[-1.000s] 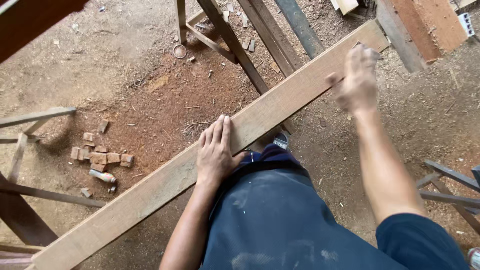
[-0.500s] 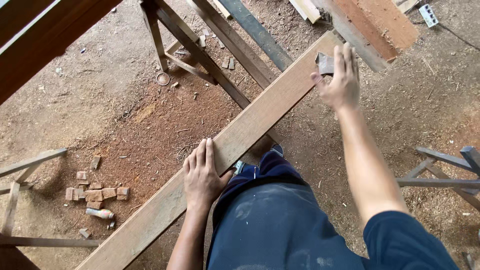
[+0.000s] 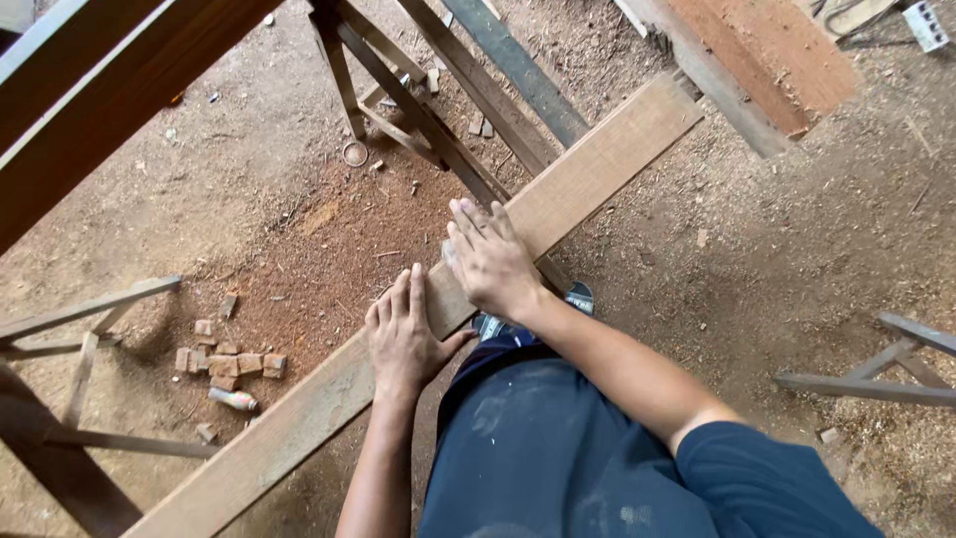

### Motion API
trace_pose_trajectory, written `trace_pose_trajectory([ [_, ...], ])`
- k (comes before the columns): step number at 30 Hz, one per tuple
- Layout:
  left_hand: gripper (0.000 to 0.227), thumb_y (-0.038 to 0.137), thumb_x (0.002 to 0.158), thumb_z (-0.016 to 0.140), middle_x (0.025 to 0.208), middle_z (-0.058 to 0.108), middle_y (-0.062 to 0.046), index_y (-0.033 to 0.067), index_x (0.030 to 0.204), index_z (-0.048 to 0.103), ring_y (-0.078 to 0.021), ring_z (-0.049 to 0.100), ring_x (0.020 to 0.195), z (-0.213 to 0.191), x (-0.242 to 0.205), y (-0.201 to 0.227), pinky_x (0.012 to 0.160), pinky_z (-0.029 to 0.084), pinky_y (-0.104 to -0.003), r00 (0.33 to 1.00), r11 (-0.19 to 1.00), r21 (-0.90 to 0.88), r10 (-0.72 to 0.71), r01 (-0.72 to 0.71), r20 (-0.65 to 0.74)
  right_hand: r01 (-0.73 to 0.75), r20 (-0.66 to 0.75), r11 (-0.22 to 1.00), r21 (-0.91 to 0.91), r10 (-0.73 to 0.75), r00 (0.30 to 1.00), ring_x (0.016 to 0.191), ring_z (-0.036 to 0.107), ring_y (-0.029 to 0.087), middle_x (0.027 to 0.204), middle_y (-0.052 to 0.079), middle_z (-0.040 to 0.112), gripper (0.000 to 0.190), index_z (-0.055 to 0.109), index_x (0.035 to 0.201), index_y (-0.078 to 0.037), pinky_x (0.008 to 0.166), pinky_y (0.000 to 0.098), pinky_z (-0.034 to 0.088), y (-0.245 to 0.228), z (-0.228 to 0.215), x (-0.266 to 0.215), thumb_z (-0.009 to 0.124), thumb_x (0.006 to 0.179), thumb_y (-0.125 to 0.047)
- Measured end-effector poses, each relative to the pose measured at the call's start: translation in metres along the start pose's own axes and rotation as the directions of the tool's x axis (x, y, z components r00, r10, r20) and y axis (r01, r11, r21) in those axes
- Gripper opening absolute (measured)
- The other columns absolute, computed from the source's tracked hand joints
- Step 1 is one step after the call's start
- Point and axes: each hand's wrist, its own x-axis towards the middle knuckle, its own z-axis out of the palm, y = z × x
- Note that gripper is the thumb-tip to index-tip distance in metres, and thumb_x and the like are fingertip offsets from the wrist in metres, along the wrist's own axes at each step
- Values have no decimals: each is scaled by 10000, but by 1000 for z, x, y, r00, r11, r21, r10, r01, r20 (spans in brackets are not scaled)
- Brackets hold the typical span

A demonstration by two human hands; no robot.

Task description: The person sands long wooden beams by hand using sandpaper.

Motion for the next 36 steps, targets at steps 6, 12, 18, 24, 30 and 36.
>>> trace_pose_trajectory([
  [6,1346,893,561,680,1548,351,-156,71,1537,254,-306,328,1438,3,3,14,1170,222,-495,988,998,68,4,7,-153,452,-289,888,87,-412,864,1529,278,253,1650,137,307,549,380,1547,-57,1225,535,-59,59,12,-28,345,1076,-338],
  [12,1327,903,591,673,1549,320,-118,129,1562,205,-282,298,1449,2,14,48,1201,181,-499,988,979,141,-144,150,-53,120,-387,920,-372,-272,881,1563,87,220,1680,126,145,814,182,1599,-57,1319,478,-78,194,-17,-38,298,1040,-637],
  [18,1322,863,580,738,1514,361,-75,187,1587,213,-246,323,1426,2,20,52,1212,184,-481,974,969,99,-226,224,8,172,-524,981,93,-99,846,1588,-21,290,1697,236,26,1131,49,1621,55,1296,399,-15,151,20,-21,172,961,-856],
  [24,1329,851,543,764,1507,397,-87,187,1571,246,-247,356,1404,7,13,55,1191,230,-463,972,968,100,-225,230,-63,426,-394,884,193,-328,859,1519,336,327,1598,210,408,883,383,1518,23,1286,490,264,163,19,-43,252,1025,-697],
  [30,1230,845,572,761,1441,488,-86,207,1548,370,-264,440,1362,12,10,58,1198,250,-488,958,973,40,-215,226,-191,301,-528,953,24,-243,814,1325,632,340,1395,224,647,394,615,1355,6,1168,418,492,263,-10,-56,444,1069,-203],
  [36,1234,796,527,809,1404,514,-86,223,1540,398,-273,460,1344,15,15,56,1191,264,-477,950,970,27,-231,242,-212,102,-274,742,663,114,955,870,758,294,1100,178,731,243,645,1263,-50,761,410,625,272,-32,-50,627,1051,-168],
])
